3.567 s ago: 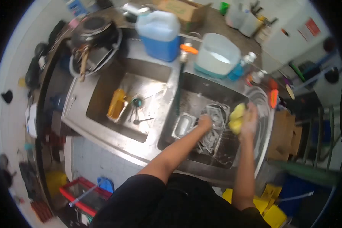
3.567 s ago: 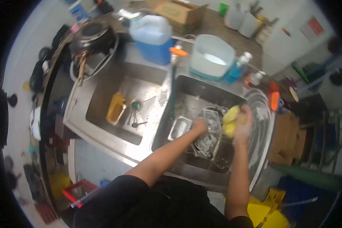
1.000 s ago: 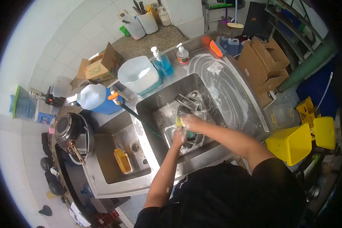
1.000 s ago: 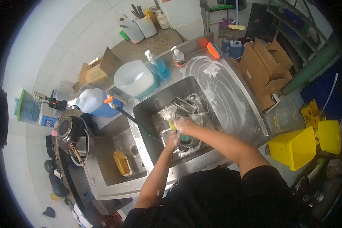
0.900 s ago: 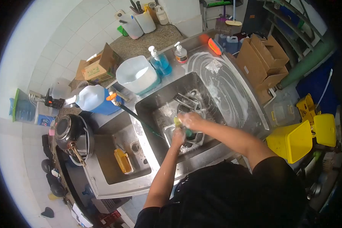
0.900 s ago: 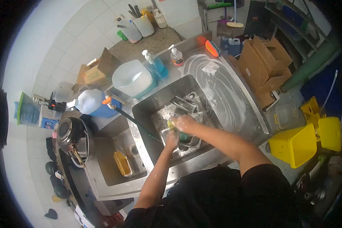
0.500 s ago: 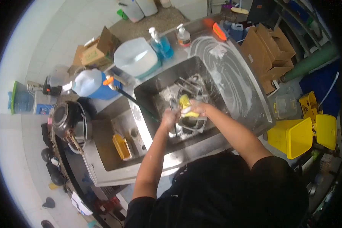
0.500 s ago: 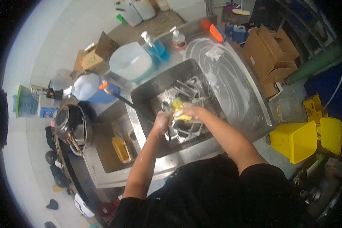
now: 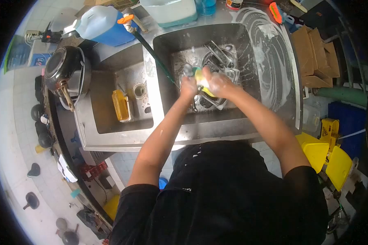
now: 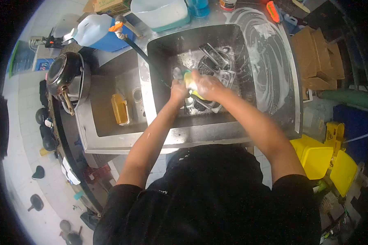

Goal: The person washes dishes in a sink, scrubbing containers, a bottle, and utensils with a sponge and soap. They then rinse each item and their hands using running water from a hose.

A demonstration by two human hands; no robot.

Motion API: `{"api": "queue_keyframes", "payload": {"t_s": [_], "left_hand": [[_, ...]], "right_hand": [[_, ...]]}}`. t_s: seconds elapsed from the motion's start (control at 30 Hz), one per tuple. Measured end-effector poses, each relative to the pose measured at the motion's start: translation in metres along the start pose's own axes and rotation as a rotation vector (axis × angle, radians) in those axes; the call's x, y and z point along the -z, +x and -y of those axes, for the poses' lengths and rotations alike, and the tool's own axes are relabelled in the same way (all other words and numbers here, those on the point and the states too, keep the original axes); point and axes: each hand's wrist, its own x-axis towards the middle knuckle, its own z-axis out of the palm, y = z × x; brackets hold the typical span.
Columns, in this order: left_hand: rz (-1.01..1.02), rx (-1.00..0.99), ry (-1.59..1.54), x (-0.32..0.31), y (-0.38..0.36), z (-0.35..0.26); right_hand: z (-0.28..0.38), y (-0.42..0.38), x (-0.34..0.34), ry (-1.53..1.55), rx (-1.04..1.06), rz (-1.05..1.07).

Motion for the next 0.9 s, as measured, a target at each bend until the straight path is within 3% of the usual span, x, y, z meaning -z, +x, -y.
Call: {"api": "queue_keyframes", "payload": {"t_s": [0.03, 0.1, 0.17, 0.23, 0.3, 0.37, 0.43, 0.47, 0.5, 0.6, 0.7, 0.73, 0.77, 0.8, 0.87, 0.9], "left_hand": [[-0.123, -0.212, 0.148, -0.005, -0.01, -0.006], [-0.212, -0.237, 0.234, -0.014, -0.015, -0.006], [-0.252, -0.239, 0.447, -0.01, -0.006, 0.016], [-0.173, 0.015, 0.123, 0.0, -0.004, 0.013], [-0.113, 0.327, -0.303, 0.002, 0.004, 0.023], [-0.043, 0.393, -0.706, -0.003, 0.011, 0.007], [0.02, 0.459, -1.117, -0.006, 0.007, -0.013], [-0.054, 0.503, -1.169, -0.009, 0.007, -0.039], [-0.093, 0.499, -1.154, -0.006, 0.013, -0.039], [-0.198, 0.54, -1.143, 0.004, 0.04, -0.009], [-0.251, 0.497, -1.036, 0.017, 0.044, 0.0], [-0.279, 0.406, -0.902, 0.022, 0.047, 0.01], [-0.134, 0.356, -0.481, 0.026, 0.06, 0.033], [-0.005, 0.31, -0.063, 0.029, 0.077, 0.074], [0.069, 0.117, 0.429, 0.041, 0.063, 0.071], [0.024, -0.03, 0.51, 0.038, 0.026, 0.04]], "right_hand": [[0.006, 0.002, -0.003, -0.013, -0.12, -0.071], [0.02, 0.01, -0.014, -0.044, -0.352, -0.21], [0.009, 0.009, -0.042, 0.017, -0.198, -0.26], [-0.002, 0.003, -0.029, -0.059, 0.121, -0.073], [-0.008, 0.008, -0.031, 0.271, -0.09, -0.309], [-0.035, 0.017, -0.048, 0.423, -0.202, -0.516], [-0.008, 0.011, -0.056, 0.362, -0.347, -0.205], [0.023, -0.004, -0.047, 0.318, -0.368, -0.162], [-0.002, -0.001, -0.08, 0.535, -0.207, -0.241], [0.001, -0.011, -0.058, 0.394, -0.171, 0.002], [0.011, -0.027, -0.028, 0.189, -0.045, 0.243], [0.017, -0.035, -0.017, 0.111, 0.003, 0.325], [0.02, -0.038, -0.009, 0.026, 0.058, 0.407], [0.021, -0.039, -0.004, 0.046, 0.028, 0.321], [0.021, -0.03, 0.003, 0.095, -0.007, 0.163], [0.01, -0.019, 0.005, 0.295, -0.013, 0.013]]}}
